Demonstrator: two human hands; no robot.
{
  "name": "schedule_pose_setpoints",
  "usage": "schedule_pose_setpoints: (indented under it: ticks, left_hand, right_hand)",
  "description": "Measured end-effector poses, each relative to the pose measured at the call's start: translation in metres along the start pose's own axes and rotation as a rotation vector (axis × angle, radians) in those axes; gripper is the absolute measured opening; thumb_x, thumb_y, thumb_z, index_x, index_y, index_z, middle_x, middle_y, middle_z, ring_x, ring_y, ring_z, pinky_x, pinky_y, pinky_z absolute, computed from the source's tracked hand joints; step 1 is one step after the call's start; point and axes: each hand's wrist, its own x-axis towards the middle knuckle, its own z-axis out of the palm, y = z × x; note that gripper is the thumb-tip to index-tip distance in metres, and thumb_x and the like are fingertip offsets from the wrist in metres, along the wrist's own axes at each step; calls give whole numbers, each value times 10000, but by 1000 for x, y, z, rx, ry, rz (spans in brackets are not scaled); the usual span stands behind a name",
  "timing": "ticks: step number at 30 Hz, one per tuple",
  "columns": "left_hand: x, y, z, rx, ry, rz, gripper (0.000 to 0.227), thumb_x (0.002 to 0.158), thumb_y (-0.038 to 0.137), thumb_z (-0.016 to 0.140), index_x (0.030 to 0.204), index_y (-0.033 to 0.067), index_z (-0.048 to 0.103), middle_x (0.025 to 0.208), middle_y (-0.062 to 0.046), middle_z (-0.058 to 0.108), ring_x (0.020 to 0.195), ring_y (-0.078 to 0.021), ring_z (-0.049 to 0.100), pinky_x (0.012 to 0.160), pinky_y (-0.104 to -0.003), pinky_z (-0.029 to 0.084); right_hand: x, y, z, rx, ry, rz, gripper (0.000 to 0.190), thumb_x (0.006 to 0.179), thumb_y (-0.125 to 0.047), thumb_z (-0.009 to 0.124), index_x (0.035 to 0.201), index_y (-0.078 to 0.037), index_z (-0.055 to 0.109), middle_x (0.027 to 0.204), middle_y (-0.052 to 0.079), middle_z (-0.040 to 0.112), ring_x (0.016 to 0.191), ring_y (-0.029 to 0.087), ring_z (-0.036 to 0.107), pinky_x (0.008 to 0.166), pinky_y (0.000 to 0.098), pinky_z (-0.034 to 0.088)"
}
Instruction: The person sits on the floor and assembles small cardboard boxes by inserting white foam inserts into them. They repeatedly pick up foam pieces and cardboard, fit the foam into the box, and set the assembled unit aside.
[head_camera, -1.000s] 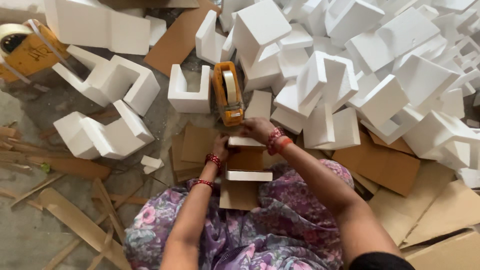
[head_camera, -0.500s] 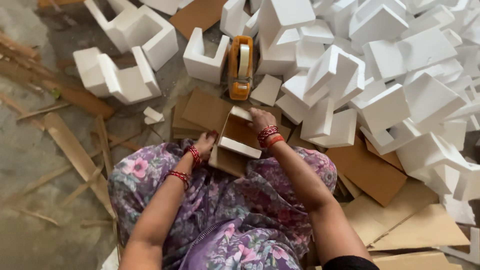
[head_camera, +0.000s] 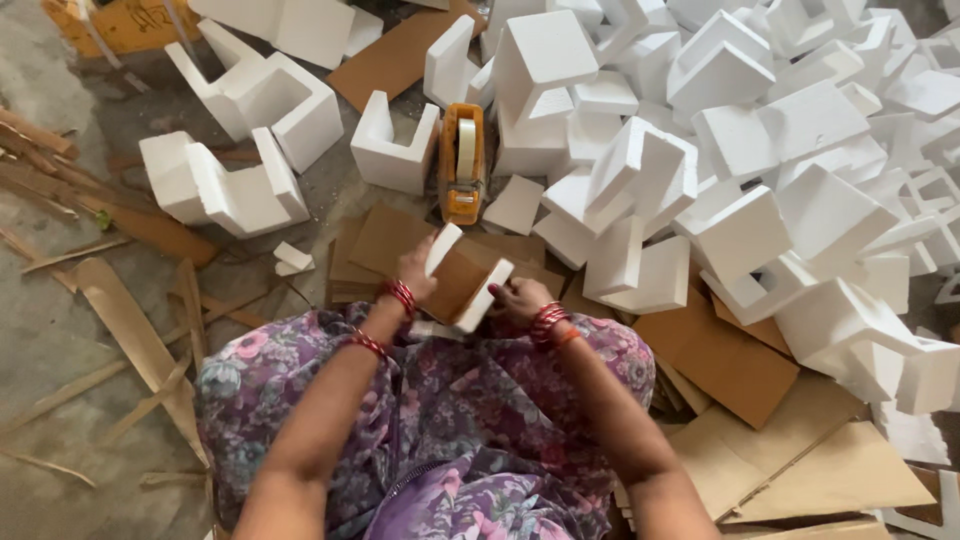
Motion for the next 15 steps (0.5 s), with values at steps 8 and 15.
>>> schedule_pose_setpoints:
  ticks: [8, 15]
  left_hand:
    - [63, 33, -86, 247, -525, -5, 853, 788, 56, 681, 1512, 441, 444, 1287, -157, 668, 1128, -350, 689, 995, -425, 564]
    - [62, 18, -54, -80, -72, 394, 603, 663, -34, 676, 1226, 179, 706, 1179, -111, 714, 1111, -341, 677, 1014, -412, 541]
  right_hand:
    - [35, -27, -39, 266, 223, -395, 695, 798, -240, 848, 1426, -158, 561, 1343, 115, 655, 1196, 266, 651, 995, 398, 545]
    - [67, -52, 3, 218, 271, -394, 801, 748, -168, 873, 1468, -169, 522, 1344, 99, 655, 1154, 242, 676, 964, 349, 560]
